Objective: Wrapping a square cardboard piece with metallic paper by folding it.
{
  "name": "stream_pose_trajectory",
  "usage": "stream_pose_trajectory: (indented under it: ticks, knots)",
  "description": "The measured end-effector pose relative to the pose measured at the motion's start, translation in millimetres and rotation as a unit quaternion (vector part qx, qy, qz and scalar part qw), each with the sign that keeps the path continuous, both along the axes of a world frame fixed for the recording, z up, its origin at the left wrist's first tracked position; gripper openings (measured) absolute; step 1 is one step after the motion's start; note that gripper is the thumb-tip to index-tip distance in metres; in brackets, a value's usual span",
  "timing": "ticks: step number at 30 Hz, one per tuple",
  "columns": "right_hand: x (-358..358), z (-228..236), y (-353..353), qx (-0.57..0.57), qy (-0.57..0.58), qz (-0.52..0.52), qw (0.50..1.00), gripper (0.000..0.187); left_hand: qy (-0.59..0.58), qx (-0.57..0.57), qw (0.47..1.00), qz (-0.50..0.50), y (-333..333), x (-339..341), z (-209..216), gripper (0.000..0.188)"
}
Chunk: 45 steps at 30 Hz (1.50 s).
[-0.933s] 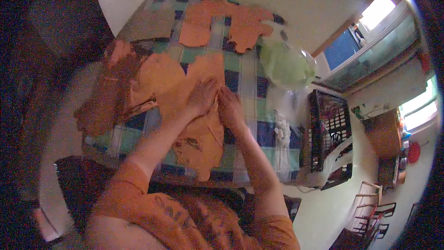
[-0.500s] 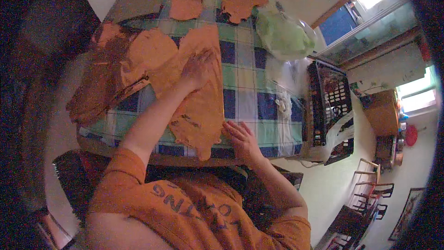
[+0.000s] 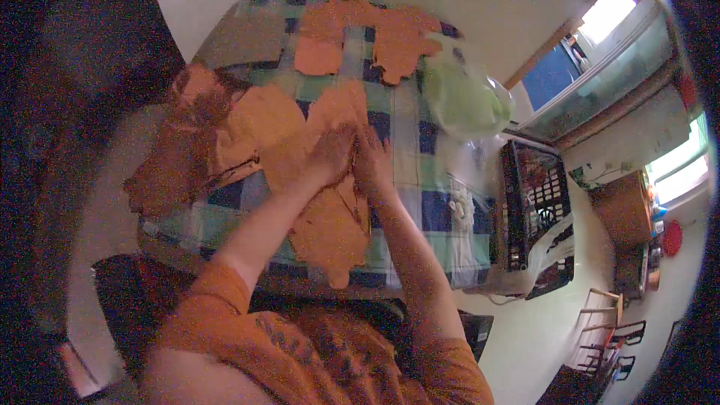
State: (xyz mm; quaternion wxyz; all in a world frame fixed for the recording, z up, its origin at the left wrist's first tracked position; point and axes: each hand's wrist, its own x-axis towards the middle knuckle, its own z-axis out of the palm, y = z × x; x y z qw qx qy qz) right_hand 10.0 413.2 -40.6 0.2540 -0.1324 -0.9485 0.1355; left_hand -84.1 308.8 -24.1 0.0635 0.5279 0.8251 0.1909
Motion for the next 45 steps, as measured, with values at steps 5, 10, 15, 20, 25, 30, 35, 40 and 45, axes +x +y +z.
stream_pose_trajectory:
  ticks: [5,10,15,20,25,30,35,40,45]
  knots:
    - [-11,15,-19,-0.030,-0.071,-0.021,0.997,0.044,0.018,0.107,0.993,0.034,-9,-13,-27,0.048]
    - [-13,-9,-13,0.039,-0.024,-0.038,0.998,0.039,0.054,0.265,0.954,0.128,-20,-31,-25,0.046]
    - [-12,-6,-14,0.028,-0.011,-0.052,0.998,0.038,0.056,0.027,0.959,0.277,-45,-49,20,0.059]
    - [-14,-5,-15,0.033,-0.016,-0.055,0.998,0.040,0.099,0.073,0.952,0.281,-40,-58,3,0.052]
    - [-11,-6,-16,0.046,-0.013,-0.045,0.998,0.039,0.008,0.062,0.958,0.281,-29,-72,7,0.027]
    - [-14,-10,-17,0.058,0.015,-0.042,0.997,0.039,0.004,0.127,0.961,0.244,-21,-73,7,0.025]
    - [-13,-10,-13,0.048,0.009,-0.045,0.998,0.037,-0.023,0.196,0.952,0.232,-5,-47,15,0.024]
    - [-13,-9,-13,0.043,0.004,-0.048,0.998,0.036,-0.028,-0.013,0.965,0.261,-7,-53,18,0.028]
    - [-15,-14,-13,0.045,0.004,-0.049,0.998,0.036,-0.142,0.145,0.974,0.095,-3,-43,10,0.027]
